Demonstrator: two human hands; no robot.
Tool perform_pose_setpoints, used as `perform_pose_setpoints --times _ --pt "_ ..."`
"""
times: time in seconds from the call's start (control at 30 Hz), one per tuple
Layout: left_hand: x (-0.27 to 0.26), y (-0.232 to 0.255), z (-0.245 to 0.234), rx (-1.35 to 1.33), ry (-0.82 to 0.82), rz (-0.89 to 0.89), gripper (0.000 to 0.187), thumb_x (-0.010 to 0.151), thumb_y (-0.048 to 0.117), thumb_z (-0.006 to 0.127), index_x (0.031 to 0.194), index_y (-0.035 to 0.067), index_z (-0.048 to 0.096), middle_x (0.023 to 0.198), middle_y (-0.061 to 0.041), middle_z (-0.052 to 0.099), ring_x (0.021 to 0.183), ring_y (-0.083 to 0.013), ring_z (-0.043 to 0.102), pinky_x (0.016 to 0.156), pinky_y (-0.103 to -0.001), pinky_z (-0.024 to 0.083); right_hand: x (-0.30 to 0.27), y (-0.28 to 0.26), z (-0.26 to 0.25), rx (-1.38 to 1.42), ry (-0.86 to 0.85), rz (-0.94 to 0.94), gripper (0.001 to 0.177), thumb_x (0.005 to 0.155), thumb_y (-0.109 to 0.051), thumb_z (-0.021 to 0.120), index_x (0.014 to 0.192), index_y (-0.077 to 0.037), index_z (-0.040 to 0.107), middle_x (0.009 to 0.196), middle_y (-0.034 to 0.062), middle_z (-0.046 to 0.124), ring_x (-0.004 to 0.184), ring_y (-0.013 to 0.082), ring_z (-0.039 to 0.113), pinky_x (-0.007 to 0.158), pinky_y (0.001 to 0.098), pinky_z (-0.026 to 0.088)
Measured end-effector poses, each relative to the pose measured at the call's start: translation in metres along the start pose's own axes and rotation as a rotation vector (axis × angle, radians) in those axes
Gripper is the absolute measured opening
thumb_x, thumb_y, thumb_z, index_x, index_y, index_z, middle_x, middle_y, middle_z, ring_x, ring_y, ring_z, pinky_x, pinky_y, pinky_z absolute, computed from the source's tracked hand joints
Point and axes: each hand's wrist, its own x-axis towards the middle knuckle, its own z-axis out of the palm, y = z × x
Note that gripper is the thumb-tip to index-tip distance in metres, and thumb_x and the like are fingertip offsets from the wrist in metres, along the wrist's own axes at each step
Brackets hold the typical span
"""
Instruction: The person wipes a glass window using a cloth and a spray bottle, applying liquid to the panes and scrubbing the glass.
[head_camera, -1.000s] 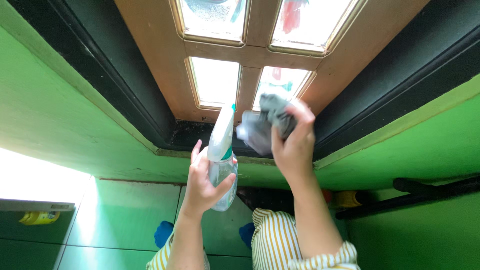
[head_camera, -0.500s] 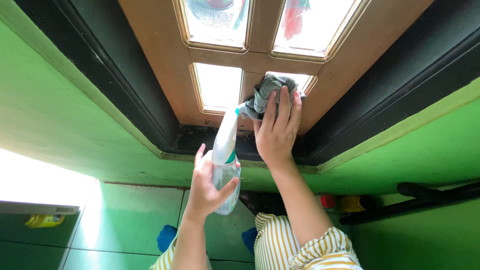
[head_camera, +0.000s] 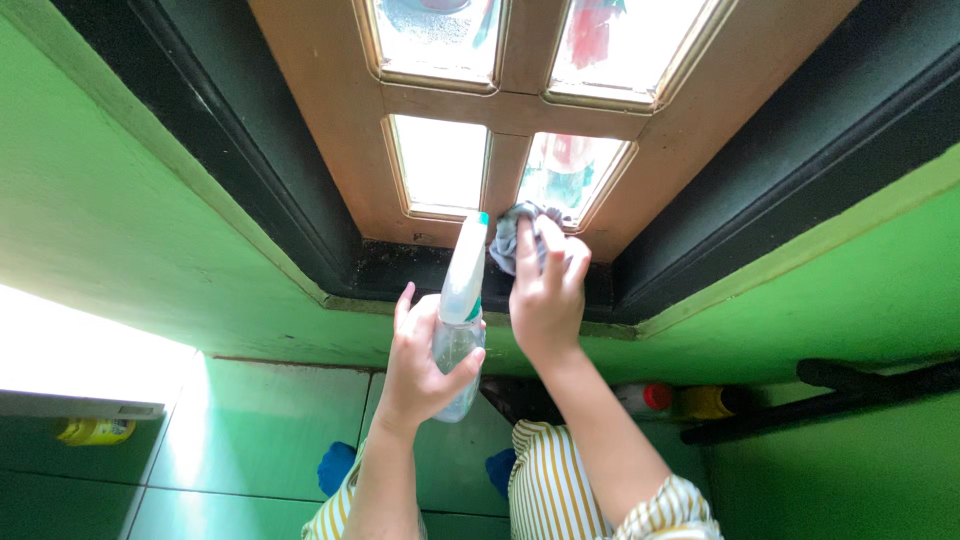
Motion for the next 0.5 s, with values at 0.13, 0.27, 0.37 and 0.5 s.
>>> perform_pose_setpoints --times 0.13,0.27,0.37,0.5 --pt "-0.001 0.001 0.0 0.009 0.008 0.01 0.043 0.083 0.034 0.073 0.117 0.009 0.063 0.104 -0.002 0.073 0.105 -0.0233 0.07 0.127 -0.059 0.014 0.051 0.014 -0.014 0.205 0.146 0.077 0.055 0.077 -0.012 0.081 0.127 -0.001 0.061 0.123 0.0207 0.051 0.116 0.0457 0.054 0.106 0.0612 0.042" --pt "-0.002 -0.002 -0.001 0.005 0.017 0.011 0.043 0.084 0.033 0.073 0.118 0.009 0.062 0.104 -0.002 0.073 0.106 -0.0231 0.07 0.128 -0.059 0.015 0.061 0.013 -0.018 0.16 0.148 0.143 0.054 0.081 -0.017 0.087 0.129 -0.008 0.063 0.124 0.0172 0.054 0.116 0.0408 0.056 0.108 0.057 0.046" --pt "0.0 -0.003 -0.001 -0.018 0.01 0.0 0.045 0.082 0.032 0.073 0.119 0.008 0.062 0.103 -0.002 0.073 0.103 -0.0223 0.071 0.127 -0.06 0.015 0.028 0.007 -0.009 0.082 0.025 0.109 0.054 0.077 -0.014 0.085 0.127 -0.011 0.066 0.12 0.0173 0.053 0.119 0.0418 0.054 0.1 0.0519 0.048" --pt "-0.001 -0.003 -0.003 0.004 0.011 0.017 0.044 0.081 0.031 0.073 0.117 0.008 0.061 0.103 -0.002 0.073 0.104 -0.0228 0.07 0.127 -0.06 0.015 0.015 0.01 -0.007 -0.053 0.075 -0.005 0.053 0.074 -0.009 0.081 0.125 -0.018 0.069 0.113 0.0089 0.055 0.112 0.0329 0.054 0.093 0.0503 0.042"
